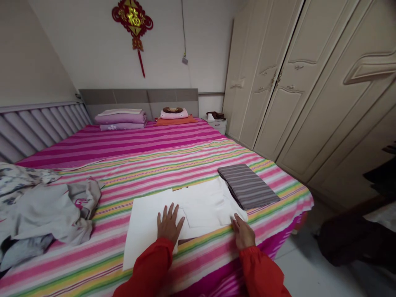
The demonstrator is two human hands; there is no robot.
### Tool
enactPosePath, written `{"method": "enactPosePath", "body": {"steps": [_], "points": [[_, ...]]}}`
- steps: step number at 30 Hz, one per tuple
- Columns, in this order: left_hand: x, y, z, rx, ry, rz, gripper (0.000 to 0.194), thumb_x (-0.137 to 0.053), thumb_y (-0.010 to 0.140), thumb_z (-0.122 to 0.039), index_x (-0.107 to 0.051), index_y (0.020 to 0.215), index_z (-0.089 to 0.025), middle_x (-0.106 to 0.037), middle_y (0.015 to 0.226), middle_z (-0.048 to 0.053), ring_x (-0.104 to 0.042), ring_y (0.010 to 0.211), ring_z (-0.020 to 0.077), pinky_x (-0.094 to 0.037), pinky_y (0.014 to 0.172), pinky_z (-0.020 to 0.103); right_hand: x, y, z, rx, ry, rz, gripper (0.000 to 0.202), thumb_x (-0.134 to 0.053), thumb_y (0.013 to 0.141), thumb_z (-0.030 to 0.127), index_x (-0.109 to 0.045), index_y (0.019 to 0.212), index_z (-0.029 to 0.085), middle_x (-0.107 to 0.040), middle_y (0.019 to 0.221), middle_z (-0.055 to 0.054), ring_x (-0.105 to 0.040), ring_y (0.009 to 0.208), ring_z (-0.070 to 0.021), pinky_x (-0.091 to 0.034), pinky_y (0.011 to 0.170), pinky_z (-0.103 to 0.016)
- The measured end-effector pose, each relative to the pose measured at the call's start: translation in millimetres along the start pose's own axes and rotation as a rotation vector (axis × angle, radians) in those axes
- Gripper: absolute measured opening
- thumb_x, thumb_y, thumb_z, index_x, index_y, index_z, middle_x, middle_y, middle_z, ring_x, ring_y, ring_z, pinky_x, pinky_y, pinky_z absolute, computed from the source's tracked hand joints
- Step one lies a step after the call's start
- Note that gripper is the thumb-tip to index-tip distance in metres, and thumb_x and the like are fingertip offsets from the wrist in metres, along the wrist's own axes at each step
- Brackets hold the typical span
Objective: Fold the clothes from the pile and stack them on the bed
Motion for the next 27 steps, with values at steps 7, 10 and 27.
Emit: {"method": "enactPosePath", "body": {"steps": [7,10,27], "points": [[1.2,-0.7,0.6,-0.014,0.022,0.000,0.051,-0.040,0.090,-0.045,-0.047,0.137,-0.027,-0.041,0.147,0.004,-0.030,0.138,0.0296,-0.020,0.112,0.054,-3.9,3.0,13.5,-0.202,0.035,0.112,0.038,-0.082,0.055,0.037,-0.049,0.058,0.018,-0.050,0.045,0.007,-0.048,0.038,-0.0078,-0.034,0.032,-0.017],[3.2,-1.5,0.4,-0.021,0.036,-0.008,0.051,-0.039,0.090,-0.044,-0.046,0.138,-0.028,-0.041,0.147,0.003,-0.031,0.138,0.0287,-0.020,0.112,0.052,-5.4,1.6,27.7,-0.149,0.107,0.150,0.034,-0.083,0.054,0.036,-0.056,0.066,0.018,-0.061,0.057,0.006,-0.061,0.056,-0.0107,-0.048,0.047,-0.018],[20.7,8.2,-8.1,0.256,-0.390,0.165,0.046,-0.042,0.090,-0.036,-0.050,0.134,-0.027,-0.040,0.148,0.004,-0.025,0.141,0.0266,-0.015,0.115,0.052,-51.6,-3.4,39.7,-0.239,0.046,0.414,0.059,-0.080,0.043,0.018,-0.066,0.100,0.018,-0.074,0.085,-0.003,-0.069,0.085,-0.0238,-0.058,0.074,-0.032]]}}
Point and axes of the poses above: each hand's wrist, its own y-axis towards the middle knuckle, its own x-axis out of the back of the hand, z = x × y, the point moved 2 cm from there along y, towards the middle knuckle
